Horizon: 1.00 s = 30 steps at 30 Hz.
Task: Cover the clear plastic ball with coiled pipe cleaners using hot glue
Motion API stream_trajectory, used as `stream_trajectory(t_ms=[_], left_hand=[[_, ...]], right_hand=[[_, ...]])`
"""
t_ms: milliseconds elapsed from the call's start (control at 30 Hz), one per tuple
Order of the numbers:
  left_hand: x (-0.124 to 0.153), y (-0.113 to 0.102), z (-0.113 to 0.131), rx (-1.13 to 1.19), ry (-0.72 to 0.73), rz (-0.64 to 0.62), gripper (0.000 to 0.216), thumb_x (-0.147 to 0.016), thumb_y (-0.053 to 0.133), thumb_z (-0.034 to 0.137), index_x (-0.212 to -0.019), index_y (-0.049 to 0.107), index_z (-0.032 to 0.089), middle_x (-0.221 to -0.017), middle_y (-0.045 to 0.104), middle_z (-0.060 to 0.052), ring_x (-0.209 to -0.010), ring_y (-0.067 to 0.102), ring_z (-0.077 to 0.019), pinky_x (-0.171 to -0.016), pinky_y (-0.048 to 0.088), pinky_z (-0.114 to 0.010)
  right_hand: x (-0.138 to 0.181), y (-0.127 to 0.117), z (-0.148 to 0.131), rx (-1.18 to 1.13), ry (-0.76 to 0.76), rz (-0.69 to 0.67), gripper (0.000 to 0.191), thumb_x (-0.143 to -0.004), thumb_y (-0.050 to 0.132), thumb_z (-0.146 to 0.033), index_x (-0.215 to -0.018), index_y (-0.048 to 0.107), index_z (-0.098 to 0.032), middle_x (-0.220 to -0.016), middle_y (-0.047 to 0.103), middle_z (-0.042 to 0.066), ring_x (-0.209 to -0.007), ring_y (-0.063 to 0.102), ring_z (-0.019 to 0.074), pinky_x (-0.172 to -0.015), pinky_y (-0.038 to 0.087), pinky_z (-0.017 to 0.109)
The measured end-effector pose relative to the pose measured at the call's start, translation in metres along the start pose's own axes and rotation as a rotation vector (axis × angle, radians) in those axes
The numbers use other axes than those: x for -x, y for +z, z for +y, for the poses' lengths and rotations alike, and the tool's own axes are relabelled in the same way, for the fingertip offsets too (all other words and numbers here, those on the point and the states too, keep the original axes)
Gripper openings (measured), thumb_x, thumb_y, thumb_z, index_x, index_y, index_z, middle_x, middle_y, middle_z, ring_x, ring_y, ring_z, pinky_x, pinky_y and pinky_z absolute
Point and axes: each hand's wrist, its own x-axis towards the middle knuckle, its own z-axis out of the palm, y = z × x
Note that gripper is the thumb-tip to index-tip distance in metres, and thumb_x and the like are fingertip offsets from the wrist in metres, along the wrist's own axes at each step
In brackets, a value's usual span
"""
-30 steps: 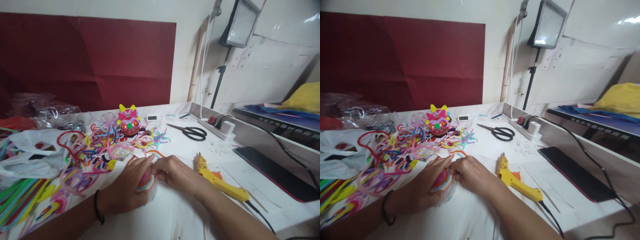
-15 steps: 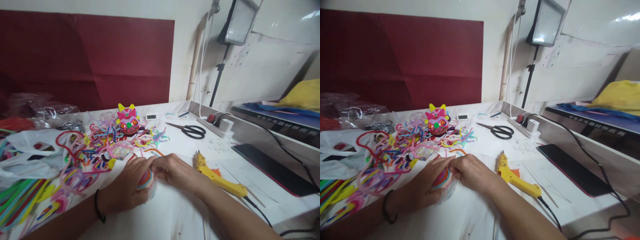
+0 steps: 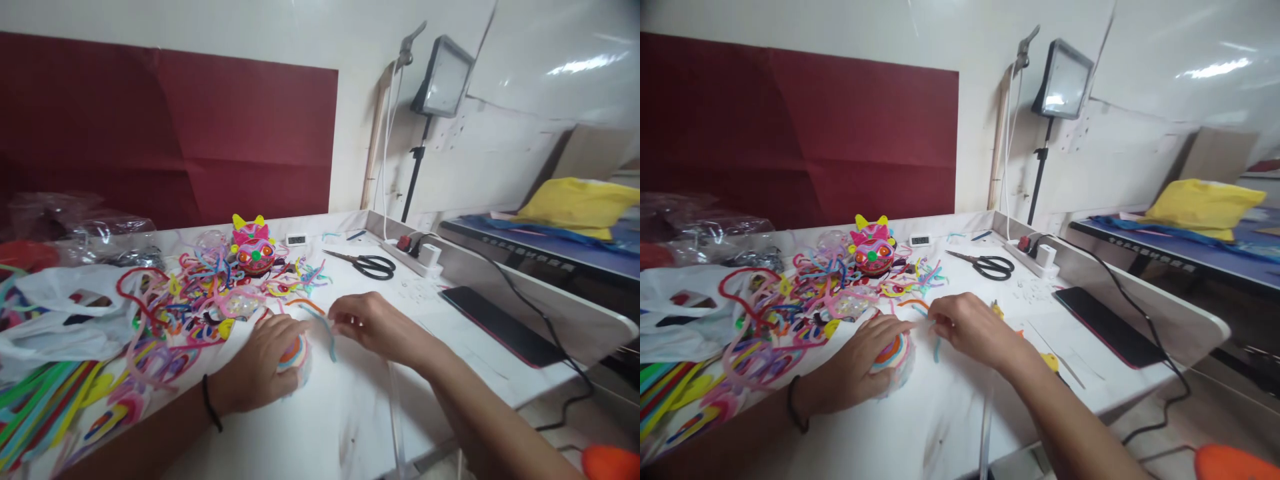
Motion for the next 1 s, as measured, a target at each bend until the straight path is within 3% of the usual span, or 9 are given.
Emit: stream_trajectory(t_ms=[167,333,467,667,833,1000], left_hand=[[-0.005,-0.008,0.006,0.022,0.029,-0.001,0.040,-0.073,0.049,0.016,-0.112,0.058,0.020,-0.117,0.065,-0.009,-0.114,0.055,-0.0289,-0.103,0.041,-0.046],[-0.005,-0.008,0.004,-0.001,0.041,0.010,0.039,-0.073,0.049,0.017,-0.110,0.058,0.021,-0.116,0.065,-0.009,-0.112,0.056,-0.0287,-0.101,0.041,-0.044],[-0.007,-0.007,0.003,0.004,0.049,0.011,0.037,-0.074,0.048,0.018,-0.109,0.058,0.019,-0.116,0.065,-0.009,-0.113,0.055,-0.0290,-0.101,0.040,-0.045],[-0.007,-0.008,0.004,0.025,0.056,0.004,0.038,-0.073,0.048,0.017,-0.110,0.058,0.018,-0.116,0.064,-0.009,-0.112,0.054,-0.0297,-0.101,0.038,-0.046],[-0.004,-0.006,0.002,0.039,0.065,-0.038,0.039,-0.074,0.048,0.015,-0.111,0.061,0.020,-0.111,0.062,-0.007,-0.109,0.053,-0.0277,-0.100,0.036,-0.046],[-0.004,-0.007,0.001,0.056,0.060,-0.048,0.030,-0.076,0.052,0.015,-0.103,0.064,0.021,-0.109,0.060,-0.006,-0.106,0.053,-0.0267,-0.096,0.035,-0.044]], right_hand=[[0.043,-0.025,0.008,0.297,0.244,-0.057,0.014,-0.088,0.057,-0.010,-0.088,0.068,-0.018,-0.087,0.067,0.006,-0.075,0.062,0.0165,-0.069,0.045,0.027],[0.076,-0.025,0.020,0.423,0.358,-0.150,0.025,-0.085,0.053,-0.004,-0.098,0.068,-0.019,-0.100,0.067,0.010,-0.089,0.063,0.0195,-0.078,0.047,0.029],[0.083,-0.020,0.023,0.515,0.418,-0.189,0.036,-0.083,0.048,-0.001,-0.112,0.063,-0.017,-0.109,0.065,0.013,-0.095,0.061,0.0217,-0.082,0.046,0.032],[0.077,-0.005,0.029,0.635,0.502,-0.209,0.045,-0.083,0.046,-0.004,-0.126,0.056,-0.010,-0.111,0.067,0.019,-0.103,0.058,0.0335,-0.084,0.045,0.045],[0.078,0.004,0.039,0.647,0.490,-0.121,0.059,-0.075,0.052,-0.005,-0.133,0.047,-0.006,-0.110,0.067,0.018,-0.100,0.060,0.0315,-0.084,0.048,0.041],[0.094,0.002,0.039,0.642,0.469,0.100,0.058,-0.073,0.050,-0.008,-0.131,0.043,-0.007,-0.115,0.065,0.020,-0.104,0.062,0.0295,-0.085,0.051,0.038]])
